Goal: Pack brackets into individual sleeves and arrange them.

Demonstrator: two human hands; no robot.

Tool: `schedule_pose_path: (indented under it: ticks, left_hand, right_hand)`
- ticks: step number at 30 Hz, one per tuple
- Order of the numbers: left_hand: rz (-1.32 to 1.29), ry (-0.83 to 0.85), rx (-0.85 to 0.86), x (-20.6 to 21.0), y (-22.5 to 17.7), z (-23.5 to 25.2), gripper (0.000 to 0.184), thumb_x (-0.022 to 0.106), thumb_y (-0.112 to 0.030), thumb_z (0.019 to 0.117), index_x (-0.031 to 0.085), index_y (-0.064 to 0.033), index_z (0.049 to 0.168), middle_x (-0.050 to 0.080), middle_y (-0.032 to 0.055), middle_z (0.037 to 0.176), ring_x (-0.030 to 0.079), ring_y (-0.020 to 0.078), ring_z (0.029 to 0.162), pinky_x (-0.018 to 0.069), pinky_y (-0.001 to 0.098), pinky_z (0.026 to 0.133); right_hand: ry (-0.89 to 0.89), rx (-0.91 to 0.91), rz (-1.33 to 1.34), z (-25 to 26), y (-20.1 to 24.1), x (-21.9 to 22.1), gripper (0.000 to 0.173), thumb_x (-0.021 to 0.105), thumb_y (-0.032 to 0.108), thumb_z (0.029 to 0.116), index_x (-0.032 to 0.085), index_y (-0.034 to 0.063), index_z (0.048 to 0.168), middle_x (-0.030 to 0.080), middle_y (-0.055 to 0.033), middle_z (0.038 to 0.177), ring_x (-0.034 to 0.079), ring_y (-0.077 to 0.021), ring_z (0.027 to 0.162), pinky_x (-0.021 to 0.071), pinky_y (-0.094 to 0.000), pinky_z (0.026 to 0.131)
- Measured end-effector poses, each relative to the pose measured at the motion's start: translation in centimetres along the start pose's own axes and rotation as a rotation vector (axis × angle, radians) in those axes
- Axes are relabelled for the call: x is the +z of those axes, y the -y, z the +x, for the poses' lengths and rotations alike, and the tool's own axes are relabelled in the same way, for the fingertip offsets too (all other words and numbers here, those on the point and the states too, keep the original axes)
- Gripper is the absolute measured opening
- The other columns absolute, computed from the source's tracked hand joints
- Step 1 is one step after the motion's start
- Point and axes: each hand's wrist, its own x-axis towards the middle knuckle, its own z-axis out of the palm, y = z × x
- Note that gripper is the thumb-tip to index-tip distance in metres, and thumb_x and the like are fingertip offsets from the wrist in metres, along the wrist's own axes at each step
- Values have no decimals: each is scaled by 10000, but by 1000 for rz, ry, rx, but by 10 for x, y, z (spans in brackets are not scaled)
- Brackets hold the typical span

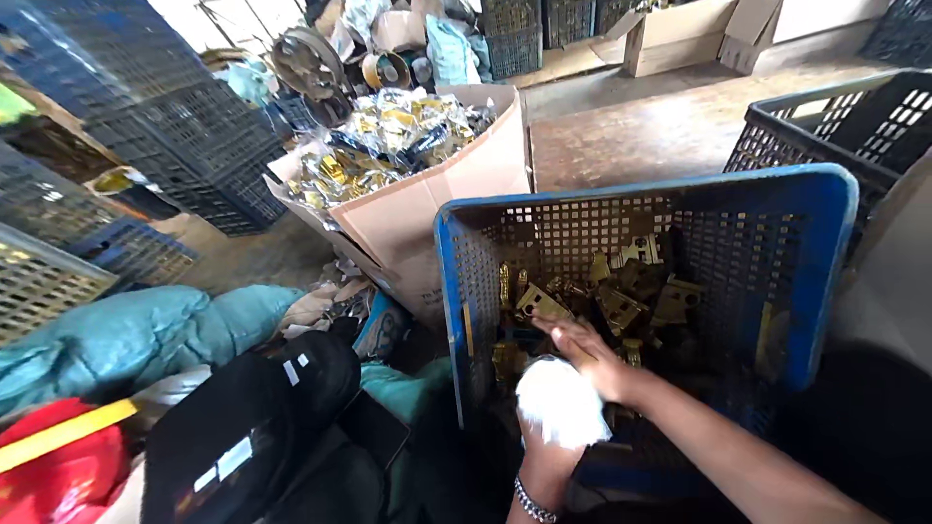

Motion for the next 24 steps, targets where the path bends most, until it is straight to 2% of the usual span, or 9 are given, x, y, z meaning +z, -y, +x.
schedule_pose_path:
  ticks: [2, 5, 8, 10, 12, 15, 20, 22, 24]
  left_hand:
    - [31, 85, -118, -24, -3, -28, 394, 620, 2, 898, 566, 250, 1199, 657, 332, 1160, 641, 251, 1110, 472, 306, 999]
    - [100, -203, 55, -43, 5, -22, 375, 654, -52, 918, 598, 222, 1167, 681, 284, 1110, 663, 186, 1071, 494, 269, 973]
    - [-308, -417, 59, -40, 15, 17, 534, 741, 26, 843, 479, 203, 1274, 662, 140, 1099, 655, 29, 1003, 543, 188, 911]
    - [-554, -326, -12, -33, 10, 23, 500, 682, 95, 832, 464, 138, 1280, 696, 52, 1038, 693, 36, 954, 586, 228, 879]
    - [-668, -155, 13, -23, 7, 26, 473, 656, 112, 835, 475, 129, 1272, 727, 55, 1059, 709, 83, 989, 590, 275, 914]
    - [-654, -54, 53, -7, -1, 26, 503, 739, 67, 811, 504, 153, 1247, 711, 50, 1068, 689, 53, 999, 575, 246, 929]
    - [-695, -48, 140, 21, -16, 22, 426, 811, 35, 757, 598, 108, 1118, 720, 4, 995, 675, 3, 974, 565, 218, 916]
    - [-470, -90, 244, 22, -16, 20, 405, 817, -44, 799, 624, 157, 1092, 711, 84, 1007, 664, 25, 990, 540, 196, 927]
    - [-30, -132, 406, 18, -13, 17, 364, 765, -157, 852, 688, 148, 1035, 726, 199, 978, 698, 162, 974, 537, 268, 917]
  right_hand:
    - [50, 179, -288, -21, -17, -20, 507, 348, 314, 1121, 475, 31, 1522, 337, -147, 1650, 165, -370, 1571, -53, -709, 1197]
    - [-359, 222, -640, -97, -49, -61, 512, 561, 369, 1028, 624, 12, 1390, 461, -226, 1555, 299, -503, 1492, 45, -843, 1113]
    - [-648, 500, -824, -178, -78, -103, 709, 340, 489, 1068, 435, -54, 1514, 346, -269, 1611, 232, -527, 1508, 72, -792, 1161]
    - [-678, 618, -802, -212, -92, -90, 887, 263, 594, 1032, 330, -142, 1523, 293, -365, 1591, 250, -569, 1482, 138, -698, 1202]
    - [-662, 576, -816, -227, -87, -64, 997, 266, 672, 990, 295, -173, 1518, 254, -403, 1584, 225, -631, 1456, 188, -747, 1156]
    - [-620, 527, -886, -223, -76, -47, 1013, 282, 703, 963, 330, -141, 1521, 270, -381, 1591, 217, -673, 1431, 196, -855, 1041]
    - [-578, 553, -829, -193, -74, -54, 824, 352, 540, 1025, 401, -141, 1488, 341, -373, 1562, 244, -605, 1465, 98, -795, 1140]
    - [-663, 343, -724, -193, -68, -38, 520, 457, 343, 1053, 643, -97, 1257, 548, -387, 1358, 488, -594, 1304, 324, -736, 1093]
    - [-699, 104, -507, -177, -48, -19, 370, 523, 251, 1038, 723, -60, 1070, 685, -273, 1150, 661, -420, 1087, 530, -527, 954]
